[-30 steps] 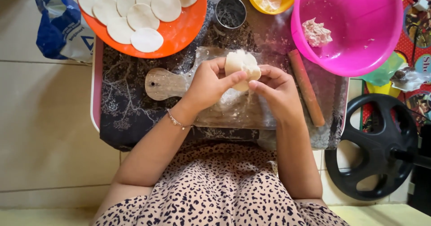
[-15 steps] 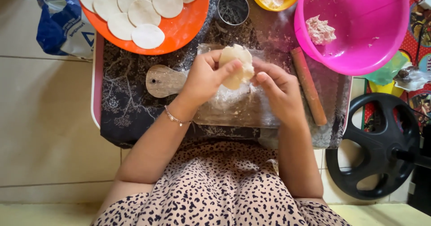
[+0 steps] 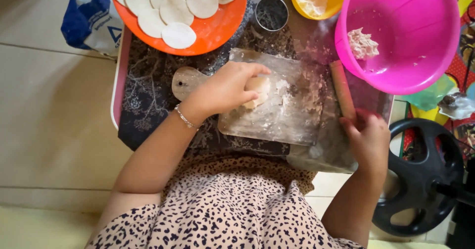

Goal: Cutting circular shapes from flattened dough using a metal cutter and rolling small portions of dough into balls by hand.

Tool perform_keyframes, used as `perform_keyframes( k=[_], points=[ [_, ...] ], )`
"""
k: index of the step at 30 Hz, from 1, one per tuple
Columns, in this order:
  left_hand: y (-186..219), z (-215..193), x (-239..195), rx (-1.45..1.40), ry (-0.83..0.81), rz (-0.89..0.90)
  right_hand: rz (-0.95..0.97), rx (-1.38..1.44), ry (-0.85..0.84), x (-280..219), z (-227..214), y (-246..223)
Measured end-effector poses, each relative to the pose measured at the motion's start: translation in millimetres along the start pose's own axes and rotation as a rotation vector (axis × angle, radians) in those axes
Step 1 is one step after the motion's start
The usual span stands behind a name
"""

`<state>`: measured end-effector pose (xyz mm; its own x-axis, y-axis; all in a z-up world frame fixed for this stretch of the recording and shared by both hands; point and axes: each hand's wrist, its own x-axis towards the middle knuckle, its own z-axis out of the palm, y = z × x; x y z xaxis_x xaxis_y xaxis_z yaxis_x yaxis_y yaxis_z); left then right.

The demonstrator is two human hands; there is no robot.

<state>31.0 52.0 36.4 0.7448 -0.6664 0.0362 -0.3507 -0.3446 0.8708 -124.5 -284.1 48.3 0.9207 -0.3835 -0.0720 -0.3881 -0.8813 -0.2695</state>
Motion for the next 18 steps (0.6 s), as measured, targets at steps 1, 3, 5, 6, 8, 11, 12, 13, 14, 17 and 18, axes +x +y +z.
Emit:
perform_keyframes(
  k=[1,3,5,6,8,11,12,13,14,17,18],
  points=[
    [0,-1,-3,-0.002,0.001,-0.004,-0.002,-0.001,-0.004,-3,-2,1],
    [2,-3,-7,0.050,-0.008,-0.002,-0.125,0.004,0.066,-6,-7,4],
    [15,-22,-18,0.032,0.064,-0.074,-0.151,0.016,0.109,-13,-24,-23],
    [22,-31,-24,0.013,0.132,-0.146,-0.172,0.027,0.151,-17,-32,-36],
    [32,-39,-40,-0.006,0.369,-0.046,-0.248,0.031,0.161,-20,-41,-60],
    [40,-44,-52,0.062,0.694,0.101,-0.478,0.065,0.142,-10,-38,-92],
    [42,-43,-56,0.145,0.775,0.134,-0.624,0.091,0.106,-5,-33,-100],
    [30,-34,-50,0.144,0.771,0.134,-0.619,0.091,0.104,4,-23,-114],
    [20,-25,-44,0.244,0.745,0.154,-0.787,0.175,0.039,14,-12,-127],
    [5,-2,-31,0.442,0.700,0.089,-0.956,0.248,-0.052,36,9,-148],
    [1,4,-28,0.540,0.670,-0.014,-0.951,0.246,-0.091,42,16,-153]
  ],
)
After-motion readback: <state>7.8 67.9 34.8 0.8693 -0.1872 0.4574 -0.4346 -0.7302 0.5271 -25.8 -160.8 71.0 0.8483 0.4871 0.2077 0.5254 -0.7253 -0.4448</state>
